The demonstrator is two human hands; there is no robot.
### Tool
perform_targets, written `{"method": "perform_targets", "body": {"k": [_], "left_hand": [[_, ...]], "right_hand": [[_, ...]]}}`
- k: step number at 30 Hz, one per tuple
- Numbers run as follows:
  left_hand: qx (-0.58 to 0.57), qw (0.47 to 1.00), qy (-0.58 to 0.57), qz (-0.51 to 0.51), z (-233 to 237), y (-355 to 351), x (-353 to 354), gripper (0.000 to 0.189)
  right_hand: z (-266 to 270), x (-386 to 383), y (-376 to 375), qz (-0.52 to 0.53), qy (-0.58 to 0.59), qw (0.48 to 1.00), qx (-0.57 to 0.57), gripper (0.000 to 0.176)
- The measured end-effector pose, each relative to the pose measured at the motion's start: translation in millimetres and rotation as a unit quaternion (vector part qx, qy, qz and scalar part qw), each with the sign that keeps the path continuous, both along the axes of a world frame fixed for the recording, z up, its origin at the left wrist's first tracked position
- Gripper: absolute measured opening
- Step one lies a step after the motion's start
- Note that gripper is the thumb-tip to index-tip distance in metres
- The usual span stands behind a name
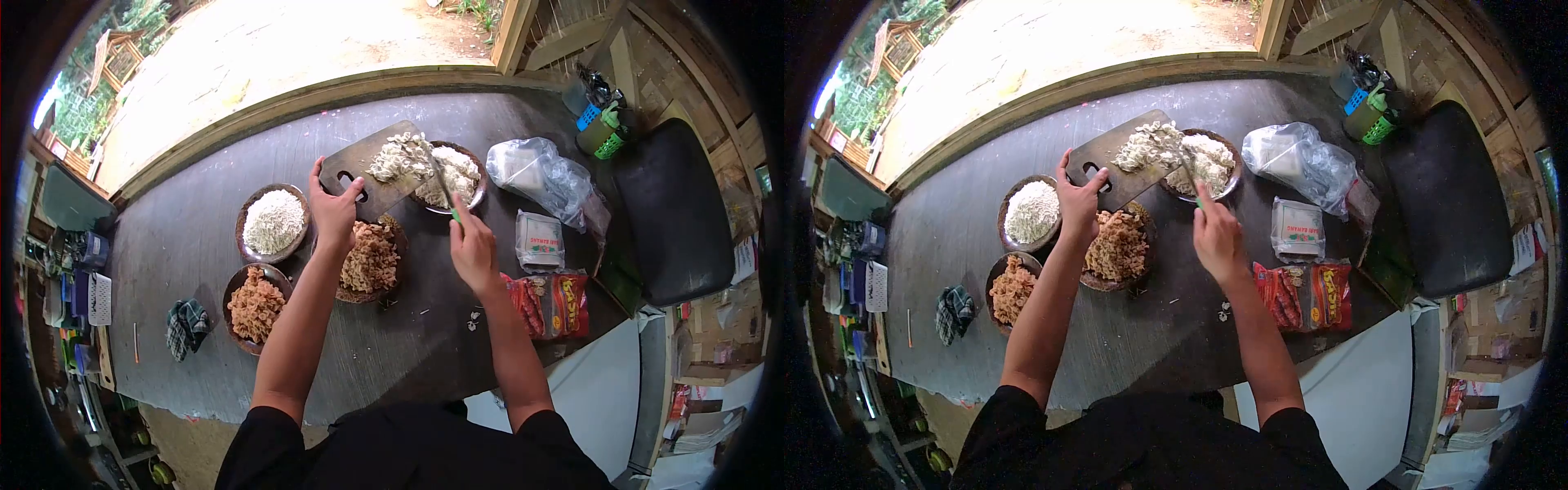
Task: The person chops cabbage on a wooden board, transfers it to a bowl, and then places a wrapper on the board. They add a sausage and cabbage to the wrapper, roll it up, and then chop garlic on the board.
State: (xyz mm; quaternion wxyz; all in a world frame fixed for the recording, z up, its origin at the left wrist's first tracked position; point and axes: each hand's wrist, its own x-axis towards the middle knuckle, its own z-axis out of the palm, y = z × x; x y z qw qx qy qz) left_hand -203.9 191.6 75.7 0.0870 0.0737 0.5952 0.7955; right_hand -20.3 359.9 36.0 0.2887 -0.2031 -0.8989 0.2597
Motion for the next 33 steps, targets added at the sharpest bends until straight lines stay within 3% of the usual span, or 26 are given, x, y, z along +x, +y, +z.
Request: {"method": "perform_targets", "body": {"k": [4,6,17,33], "left_hand": [[0.011,1.000,-0.010,-0.003,0.6,15.1,7.0,0.076],[0.028,1.000,-0.001,-0.011,-6.3,20.5,6.4,0.076],[0.023,1.000,0.003,-0.003,-10.6,18.0,8.7,0.075],[-0.011,1.000,0.020,0.016,-16.0,0.1,-3.4,0.076]], "right_hand": [[35.7,-7.0,-34.7,0.063,0.015,0.998,-0.004,0.051],[43.2,-8.4,-45.0,0.071,-0.074,0.995,0.008,0.050],[20.9,-15.8,-27.3,0.021,-0.078,0.996,0.047,0.048],[-8.7,-13.3,3.7,-0.028,-0.052,0.993,-0.098,0.046]]}}
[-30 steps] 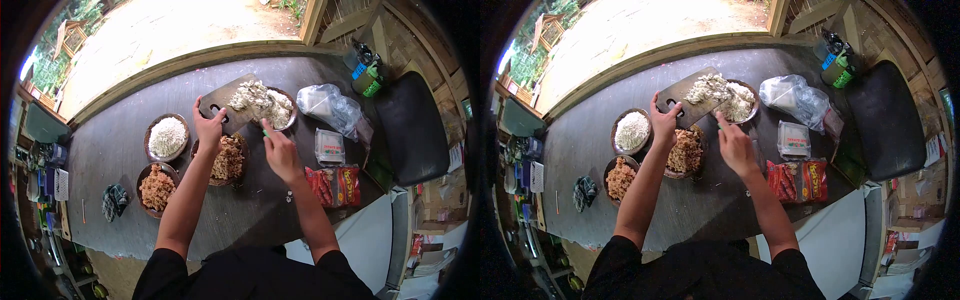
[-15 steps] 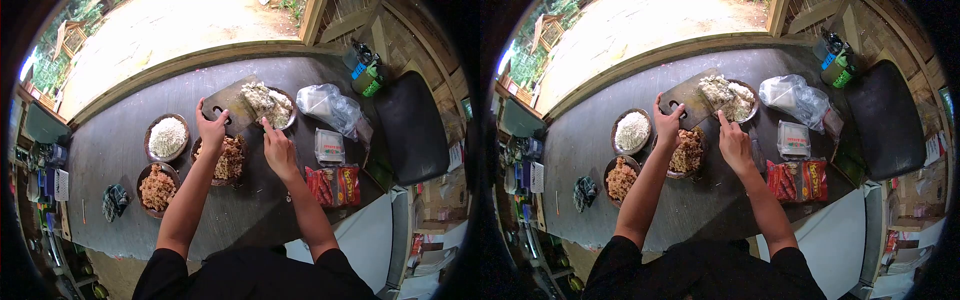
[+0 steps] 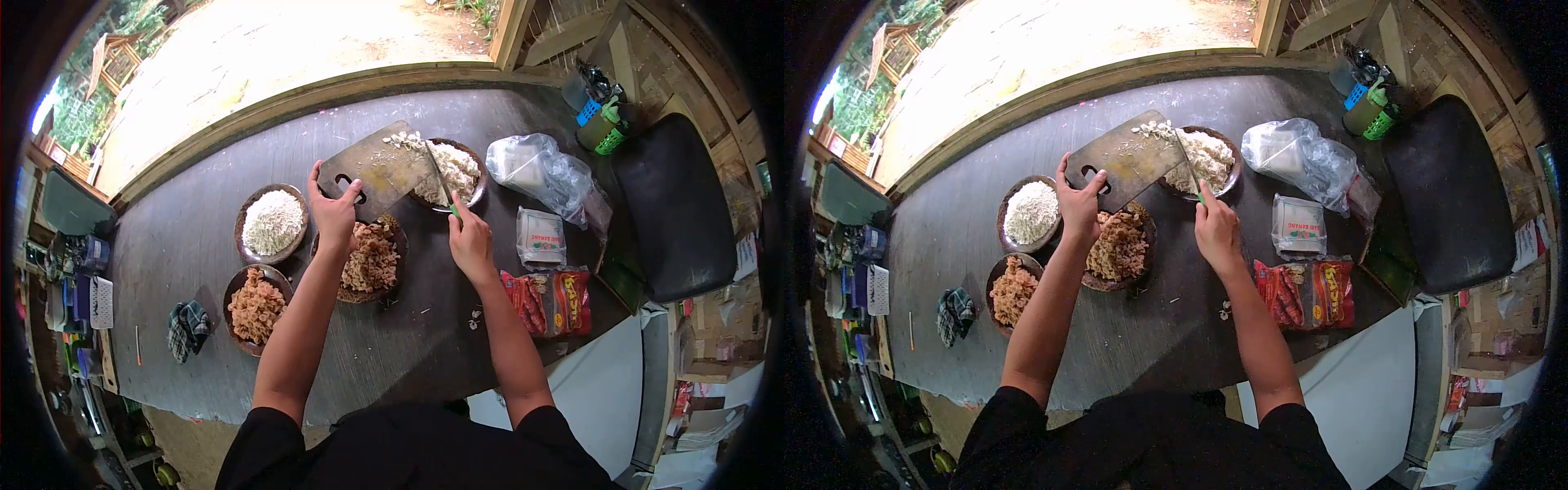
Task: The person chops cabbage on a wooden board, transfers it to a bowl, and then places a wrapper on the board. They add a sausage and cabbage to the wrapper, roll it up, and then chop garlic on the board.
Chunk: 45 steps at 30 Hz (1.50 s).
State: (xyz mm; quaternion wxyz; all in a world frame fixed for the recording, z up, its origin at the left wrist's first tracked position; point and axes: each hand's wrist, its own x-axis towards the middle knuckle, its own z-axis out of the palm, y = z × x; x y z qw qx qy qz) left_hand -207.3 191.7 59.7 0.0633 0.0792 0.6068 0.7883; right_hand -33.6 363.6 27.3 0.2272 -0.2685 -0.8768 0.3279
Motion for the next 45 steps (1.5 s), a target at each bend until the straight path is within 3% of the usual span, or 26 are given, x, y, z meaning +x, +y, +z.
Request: {"method": "perform_targets", "body": {"k": [8,17,19,32,45], "left_hand": [[0.016,1.000,-0.002,-0.001,6.1,-5.6,2.3,0.075],[0.026,0.999,0.018,-0.004,8.0,-11.1,7.5,0.076],[-0.031,0.998,0.056,0.000,4.4,-11.1,6.1,0.077],[-0.010,0.999,0.033,-0.027,8.0,-16.9,11.4,0.076],[0.007,0.998,0.020,-0.051,30.5,-21.7,8.1,0.076]], "right_hand": [[-2.6,5.1,-0.6,-0.013,0.035,0.999,-0.009,0.047],[32.8,-6.5,-56.9,0.117,0.018,0.985,0.128,0.053],[31.9,-8.5,-54.7,0.113,0.017,0.983,0.142,0.053],[-1.5,4.4,-12.1,0.005,-0.019,0.996,0.085,0.049],[-15.7,7.7,-0.1,0.015,0.026,0.996,0.078,0.049]]}}
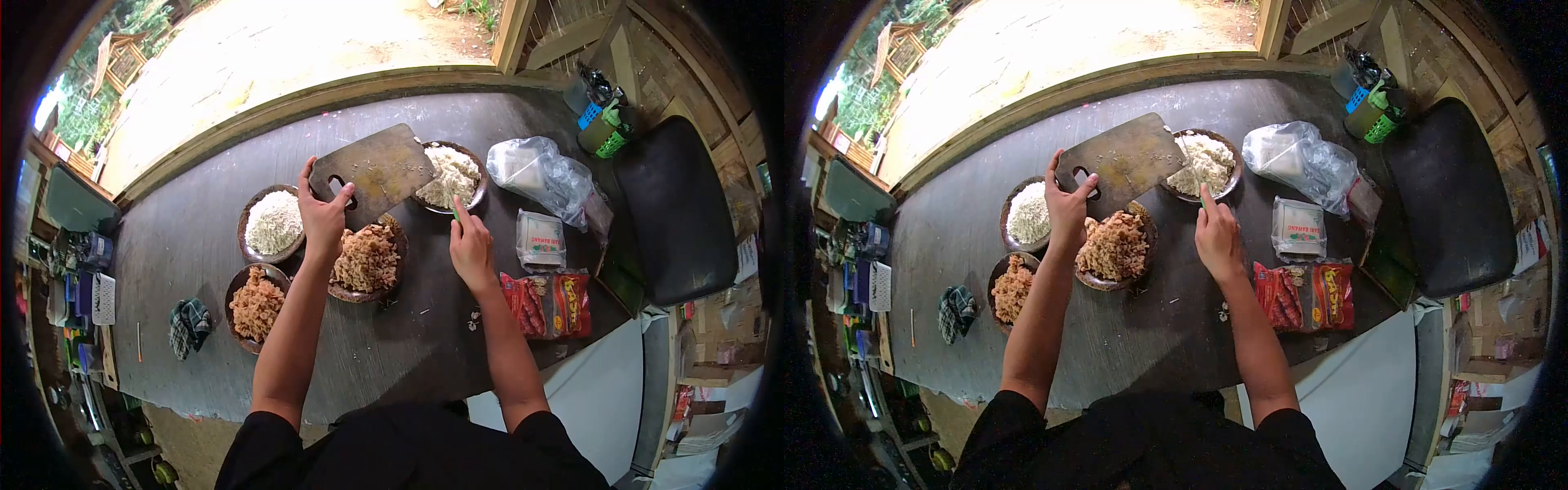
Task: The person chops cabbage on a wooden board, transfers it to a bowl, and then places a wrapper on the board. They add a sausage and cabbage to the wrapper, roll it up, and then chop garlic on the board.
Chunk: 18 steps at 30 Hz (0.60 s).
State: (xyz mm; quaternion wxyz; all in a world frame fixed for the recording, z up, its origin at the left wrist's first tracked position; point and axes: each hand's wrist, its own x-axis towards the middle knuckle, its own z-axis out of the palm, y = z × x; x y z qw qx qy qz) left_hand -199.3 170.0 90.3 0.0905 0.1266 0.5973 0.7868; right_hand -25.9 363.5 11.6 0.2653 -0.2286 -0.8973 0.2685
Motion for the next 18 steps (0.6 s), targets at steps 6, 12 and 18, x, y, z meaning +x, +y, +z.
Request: {"method": "perform_targets", "body": {"k": [6,12,18], "left_hand": [[-0.019,1.000,0.017,-0.013,-0.2,4.3,2.9,0.075],[-0.029,0.999,0.025,-0.005,2.3,1.5,7.4,0.074],[0.008,1.000,0.007,0.026,-4.3,6.4,-1.2,0.075]], "right_hand": [[43.8,-12.2,-27.3,0.038,-0.063,0.997,-0.005,0.048],[-2.3,-14.7,1.4,-0.003,0.014,0.998,0.058,0.052],[30.2,9.2,-50.9,0.094,-0.012,0.996,0.001,0.054]]}}
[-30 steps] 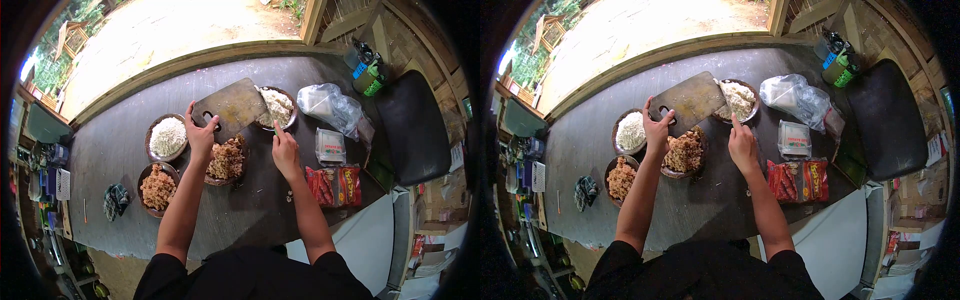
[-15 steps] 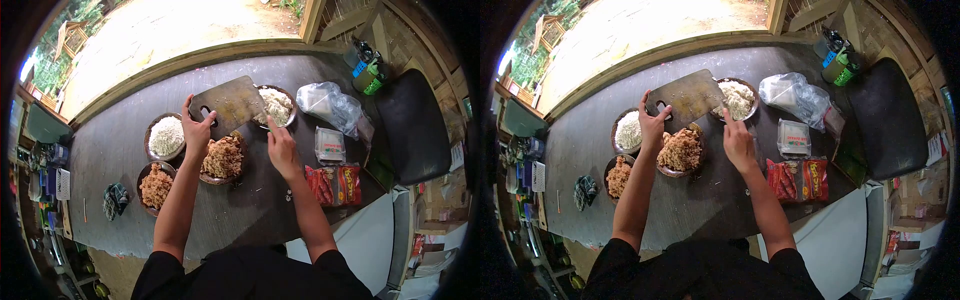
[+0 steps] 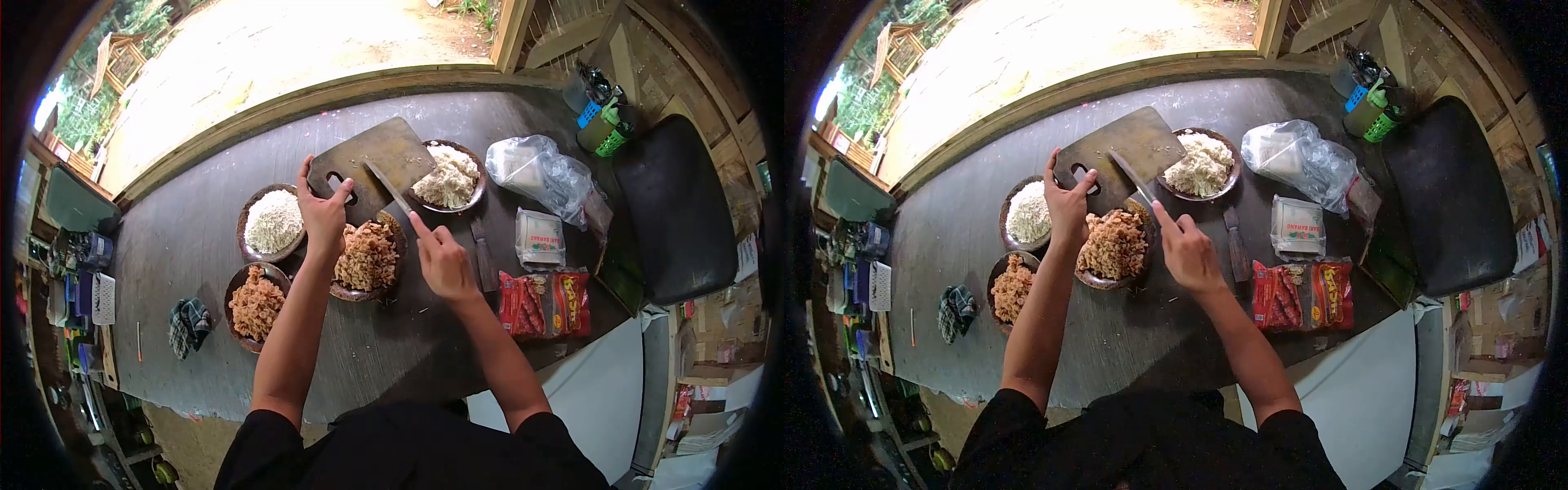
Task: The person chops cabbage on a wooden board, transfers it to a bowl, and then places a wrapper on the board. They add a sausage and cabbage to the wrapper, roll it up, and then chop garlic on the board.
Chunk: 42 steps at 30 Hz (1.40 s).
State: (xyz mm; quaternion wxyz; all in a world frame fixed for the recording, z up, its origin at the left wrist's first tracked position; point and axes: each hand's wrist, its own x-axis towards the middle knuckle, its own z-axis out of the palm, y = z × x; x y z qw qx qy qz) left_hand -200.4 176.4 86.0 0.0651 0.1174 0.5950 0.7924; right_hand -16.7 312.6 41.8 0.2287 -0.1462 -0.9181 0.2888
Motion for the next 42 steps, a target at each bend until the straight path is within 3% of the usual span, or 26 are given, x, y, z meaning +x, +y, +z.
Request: {"method": "perform_targets", "body": {"k": [3,5,10,13,14,18,21,26,28,33,37,42], "left_hand": [[-0.008,1.000,0.010,0.010,4.6,1.3,0.6,0.075],[0.001,1.000,-0.005,0.008,9.6,1.0,1.9,0.075],[-0.008,1.000,0.002,0.017,4.4,2.8,-2.1,0.074],[-0.015,1.000,0.016,0.021,-3.1,8.8,0.5,0.074],[-0.018,0.999,0.020,0.023,-4.8,10.5,1.2,0.074],[0.025,0.999,-0.029,0.028,9.5,11.9,11.1,0.074],[0.022,0.999,-0.016,0.027,10.6,8.1,12.2,0.074],[-0.024,0.999,-0.002,0.042,-7.7,8.5,3.4,0.074],[-0.009,0.999,-0.003,0.032,-9.0,12.9,7.2,0.074],[0.032,0.999,-0.018,0.001,-0.3,9.4,15.4,0.074],[-0.023,0.999,0.021,0.016,-7.6,1.6,4.3,0.073],[0.000,1.000,-0.010,0.004,3.8,5.0,14.8,0.073]], "right_hand": [[-10.8,-3.6,1.8,-0.001,-0.004,1.000,0.028,0.051],[-22.2,-6.6,22.0,-0.089,-0.034,0.995,0.035,0.050],[-6.3,-2.1,31.7,-0.121,-0.054,0.990,0.046,0.051],[12.2,-3.7,-2.2,0.010,0.001,0.999,0.052,0.052],[11.4,-6.0,-9.4,0.010,0.001,0.999,0.051,0.052],[4.0,-11.1,-8.5,-0.028,0.018,0.998,0.049,0.052],[-2.9,-5.7,20.5,-0.135,-0.080,0.986,0.048,0.048],[8.5,4.6,1.5,-0.096,-0.057,0.992,0.065,0.049],[12.7,2.8,-16.6,0.010,-0.027,0.998,0.060,0.050],[-0.5,-14.2,4.5,-0.071,-0.018,0.996,0.046,0.049],[-12.5,-4.6,38.4,-0.150,-0.052,0.987,0.039,0.048],[3.5,-2.0,1.4,-0.044,-0.028,0.998,0.033,0.051]]}}
